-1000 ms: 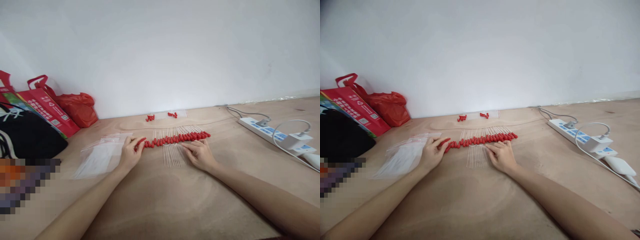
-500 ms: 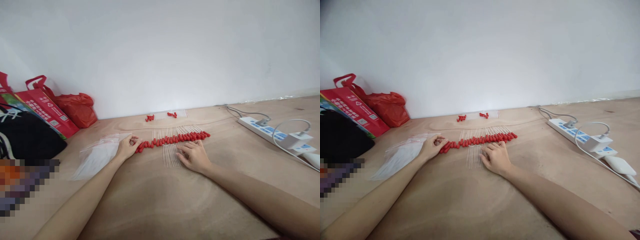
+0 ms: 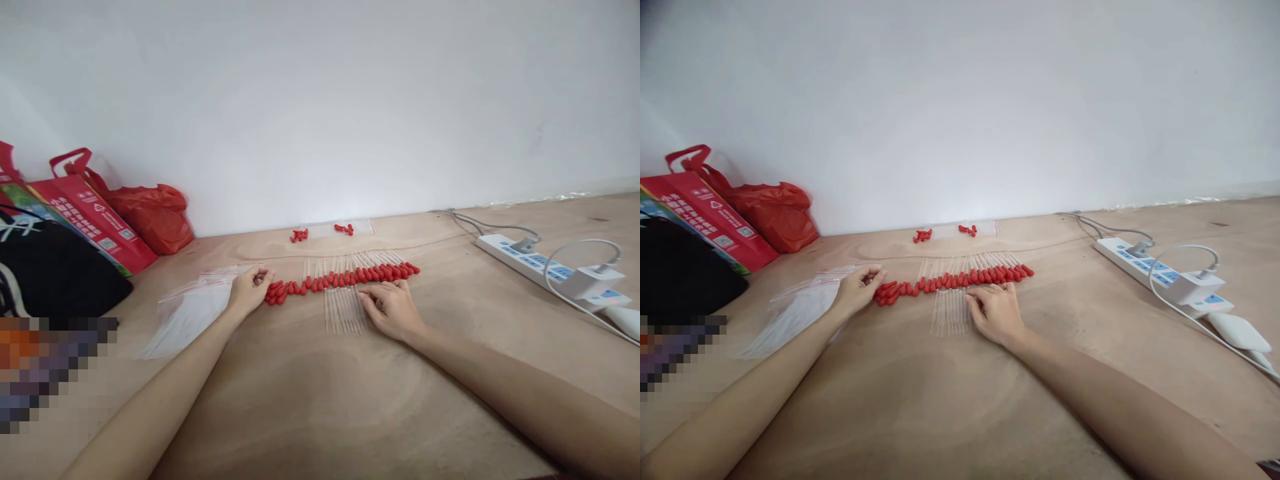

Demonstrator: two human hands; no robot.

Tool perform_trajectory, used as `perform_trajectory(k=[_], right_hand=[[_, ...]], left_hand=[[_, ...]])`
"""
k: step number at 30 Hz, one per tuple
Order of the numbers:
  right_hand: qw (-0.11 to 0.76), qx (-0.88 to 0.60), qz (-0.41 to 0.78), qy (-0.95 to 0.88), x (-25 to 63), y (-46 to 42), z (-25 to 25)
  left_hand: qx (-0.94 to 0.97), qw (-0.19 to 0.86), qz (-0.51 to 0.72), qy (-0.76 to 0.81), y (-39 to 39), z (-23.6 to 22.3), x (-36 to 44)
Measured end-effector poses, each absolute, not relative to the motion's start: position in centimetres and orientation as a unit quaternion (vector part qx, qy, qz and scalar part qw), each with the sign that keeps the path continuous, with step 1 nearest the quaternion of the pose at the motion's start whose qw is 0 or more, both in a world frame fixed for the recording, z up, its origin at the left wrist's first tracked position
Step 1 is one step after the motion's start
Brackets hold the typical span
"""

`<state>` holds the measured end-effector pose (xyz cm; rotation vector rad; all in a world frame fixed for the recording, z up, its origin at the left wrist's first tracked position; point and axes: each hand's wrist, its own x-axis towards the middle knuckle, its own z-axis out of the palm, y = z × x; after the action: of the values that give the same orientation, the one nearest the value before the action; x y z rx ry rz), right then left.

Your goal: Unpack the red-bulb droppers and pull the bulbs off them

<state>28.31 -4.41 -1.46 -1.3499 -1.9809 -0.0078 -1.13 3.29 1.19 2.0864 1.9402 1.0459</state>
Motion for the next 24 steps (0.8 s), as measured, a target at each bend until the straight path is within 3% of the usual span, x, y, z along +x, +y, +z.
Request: perform_trajectory(k=[6, 10, 17, 24], right_hand=[[0.393, -0.541, -0.015, -0.743, 28.4, -4.2, -1.4], [0.410, -0.548, -0.026, -0.729, 28.8, -4.0, -1.5], [0.428, -0.560, -0.010, -0.710, 29.5, -3.5, -1.7], [0.428, -0.557, -0.016, -0.711, 29.5, -3.4, -1.9]], left_hand=[[0.715, 0.002, 0.327, 0.618, 2.9, 2.0, 0.8], [0.786, -0.057, 0.252, 0.562, 2.4, 2.3, 3.5], [0.835, -0.036, 0.146, 0.530, 2.3, 2.2, 4.2], [0.819, -0.060, 0.237, 0.520, 2.2, 2.3, 4.2]])
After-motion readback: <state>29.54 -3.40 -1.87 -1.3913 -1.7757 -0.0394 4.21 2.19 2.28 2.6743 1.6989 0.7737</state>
